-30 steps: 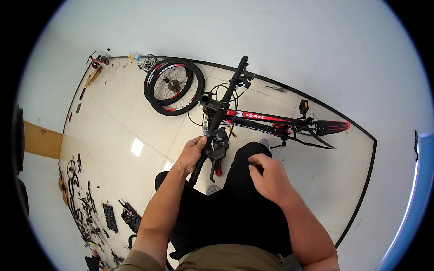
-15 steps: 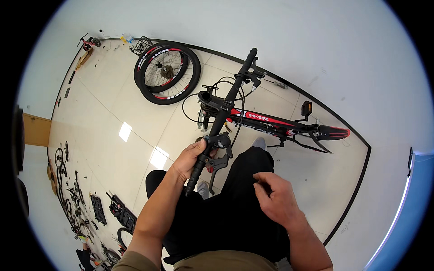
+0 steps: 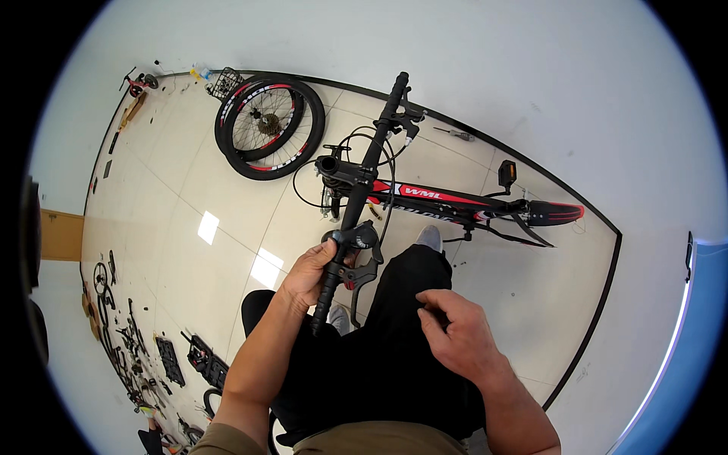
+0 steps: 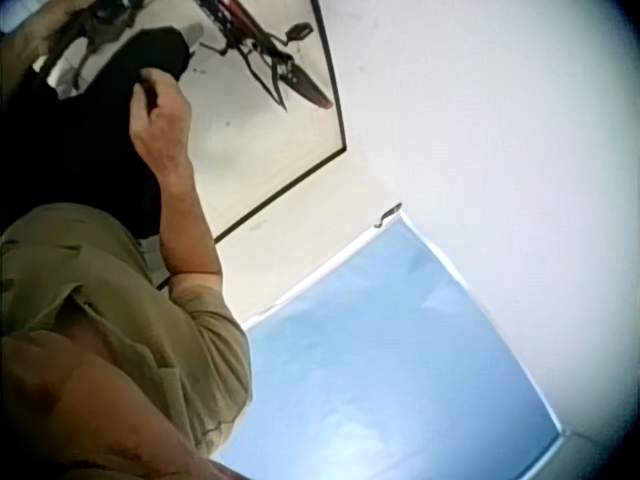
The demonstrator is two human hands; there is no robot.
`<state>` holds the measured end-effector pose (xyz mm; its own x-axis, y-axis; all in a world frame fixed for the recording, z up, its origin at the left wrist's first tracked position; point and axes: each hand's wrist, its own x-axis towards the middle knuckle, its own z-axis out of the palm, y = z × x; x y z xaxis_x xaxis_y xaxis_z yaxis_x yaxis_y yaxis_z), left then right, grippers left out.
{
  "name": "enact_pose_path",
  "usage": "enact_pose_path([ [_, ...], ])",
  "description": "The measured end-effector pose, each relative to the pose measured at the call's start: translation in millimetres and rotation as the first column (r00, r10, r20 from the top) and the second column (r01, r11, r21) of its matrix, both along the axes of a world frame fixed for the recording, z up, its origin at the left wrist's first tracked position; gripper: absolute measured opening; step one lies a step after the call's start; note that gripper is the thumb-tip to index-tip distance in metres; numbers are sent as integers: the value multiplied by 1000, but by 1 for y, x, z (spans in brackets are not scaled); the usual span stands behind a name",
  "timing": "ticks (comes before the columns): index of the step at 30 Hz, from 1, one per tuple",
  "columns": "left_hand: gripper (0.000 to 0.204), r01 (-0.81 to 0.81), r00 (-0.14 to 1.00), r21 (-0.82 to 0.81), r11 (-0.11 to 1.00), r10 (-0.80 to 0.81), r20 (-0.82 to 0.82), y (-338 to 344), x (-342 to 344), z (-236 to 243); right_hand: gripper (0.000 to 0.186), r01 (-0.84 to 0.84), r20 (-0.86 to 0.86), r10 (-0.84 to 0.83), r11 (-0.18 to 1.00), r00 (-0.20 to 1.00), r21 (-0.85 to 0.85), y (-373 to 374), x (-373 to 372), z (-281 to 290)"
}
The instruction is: The person adjusts the bicycle handlebar grip and brake lever assembly. They rotate and reposition the grip on the handlebar, then repeatedly press the brake lever and manipulate the shifter mechanism to test function.
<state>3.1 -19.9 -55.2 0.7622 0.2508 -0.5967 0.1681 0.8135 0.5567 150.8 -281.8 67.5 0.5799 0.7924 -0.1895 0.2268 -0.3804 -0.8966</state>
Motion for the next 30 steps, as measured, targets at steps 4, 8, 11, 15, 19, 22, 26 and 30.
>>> enact_pose_path([
  [4,35,-15,1000,-25,1000,15,11,-1,-1,-4,20,-7,44,5,999,999,42,-2,0,-3],
  [8,36,11,1000,3,1000,-11,-7,1,-2,-4,20,-5,53,1,998,999,63,-3,-1,-4],
  [11,38,11,1000,23,1000,-10,-15,0,-2,2,20,3,42,-6,997,999,71,-4,-1,-4],
  [15,45,10,997,68,998,-5,-74,0,-2,15,19,10,33,-12,996,999,84,-5,-2,-5],
  [19,52,43,995,90,995,-34,-93,-1,-1,29,19,15,12,-16,998,1000,67,-7,-3,-7],
  [22,47,1,985,141,990,23,-168,-10,6,43,20,10,12,-11,998,1000,65,-7,-3,-7],
  [26,37,1,965,411,912,107,-240,-24,14,35,20,8,28,-10,997,1000,81,-8,-4,-10],
  [30,41,16,947,685,728,209,-244,-37,18,23,20,16,29,-18,997,999,72,-8,-2,-11],
])
